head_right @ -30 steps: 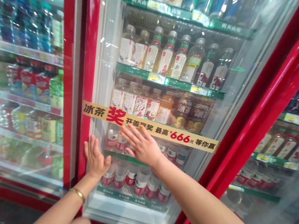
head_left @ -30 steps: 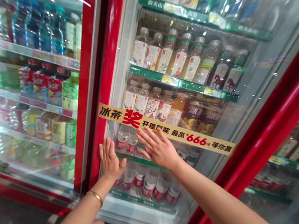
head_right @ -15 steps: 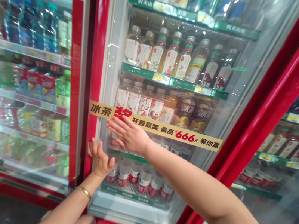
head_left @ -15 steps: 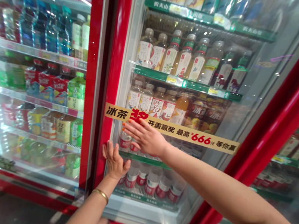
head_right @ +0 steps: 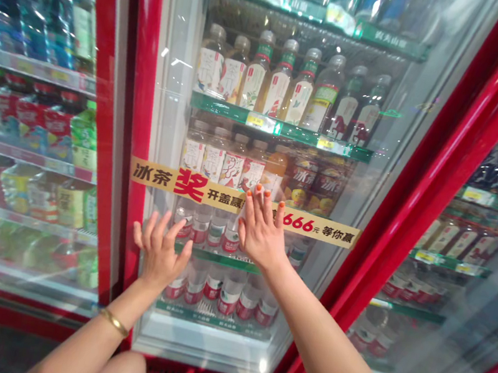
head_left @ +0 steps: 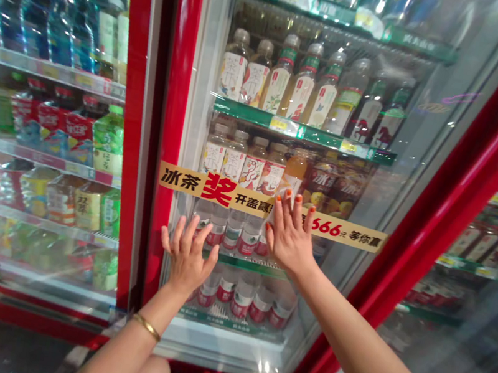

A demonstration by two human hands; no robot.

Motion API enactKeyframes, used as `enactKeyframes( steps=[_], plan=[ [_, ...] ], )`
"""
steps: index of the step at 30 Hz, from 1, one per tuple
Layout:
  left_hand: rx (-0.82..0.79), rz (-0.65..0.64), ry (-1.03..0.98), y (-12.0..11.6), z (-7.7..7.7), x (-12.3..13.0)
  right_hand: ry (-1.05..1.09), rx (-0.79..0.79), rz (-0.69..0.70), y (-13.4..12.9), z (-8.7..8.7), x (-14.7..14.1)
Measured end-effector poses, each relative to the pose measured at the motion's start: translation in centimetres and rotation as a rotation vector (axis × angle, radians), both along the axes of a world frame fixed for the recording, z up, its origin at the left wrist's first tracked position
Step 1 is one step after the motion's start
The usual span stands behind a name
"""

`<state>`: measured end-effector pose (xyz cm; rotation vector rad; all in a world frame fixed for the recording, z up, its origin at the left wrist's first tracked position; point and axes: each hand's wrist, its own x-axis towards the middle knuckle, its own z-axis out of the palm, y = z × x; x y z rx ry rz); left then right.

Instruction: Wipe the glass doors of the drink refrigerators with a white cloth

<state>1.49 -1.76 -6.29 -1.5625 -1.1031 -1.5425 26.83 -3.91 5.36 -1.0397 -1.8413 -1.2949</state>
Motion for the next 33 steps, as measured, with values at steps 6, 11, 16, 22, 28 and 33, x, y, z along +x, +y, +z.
enactKeyframes(
  steps=[6, 11, 16, 22, 28, 33],
  plan=[
    [-0.038, -0.019, 0.035, 1.5, 4.1, 1.4, -0.083, -0.03, 0.048, 0.3, -2.2, -3.3],
    [0.012, 0.006, 0.033, 1.1, 3.7, 1.2, -0.025, -0.104, 0.093, -0.1, -2.7, -3.0],
    [-0.001, -0.162, 0.371, -0.1, 2.8, 3.3, -0.007, -0.116, 0.127, 0.5, -2.9, -3.4],
    [-0.029, -0.165, 0.509, -0.5, 3.1, 4.4, -0.143, -0.179, 0.149, -1.1, -1.3, -0.7],
    [-0.051, 0.013, 0.306, -2.4, 4.9, -0.3, -0.04, -0.003, 0.086, -1.6, 0.6, 4.2],
    [-0.017, 0.041, -0.057, -0.7, 7.9, 2.7, -0.025, 0.073, 0.063, -0.3, -0.2, 4.4]
  ],
)
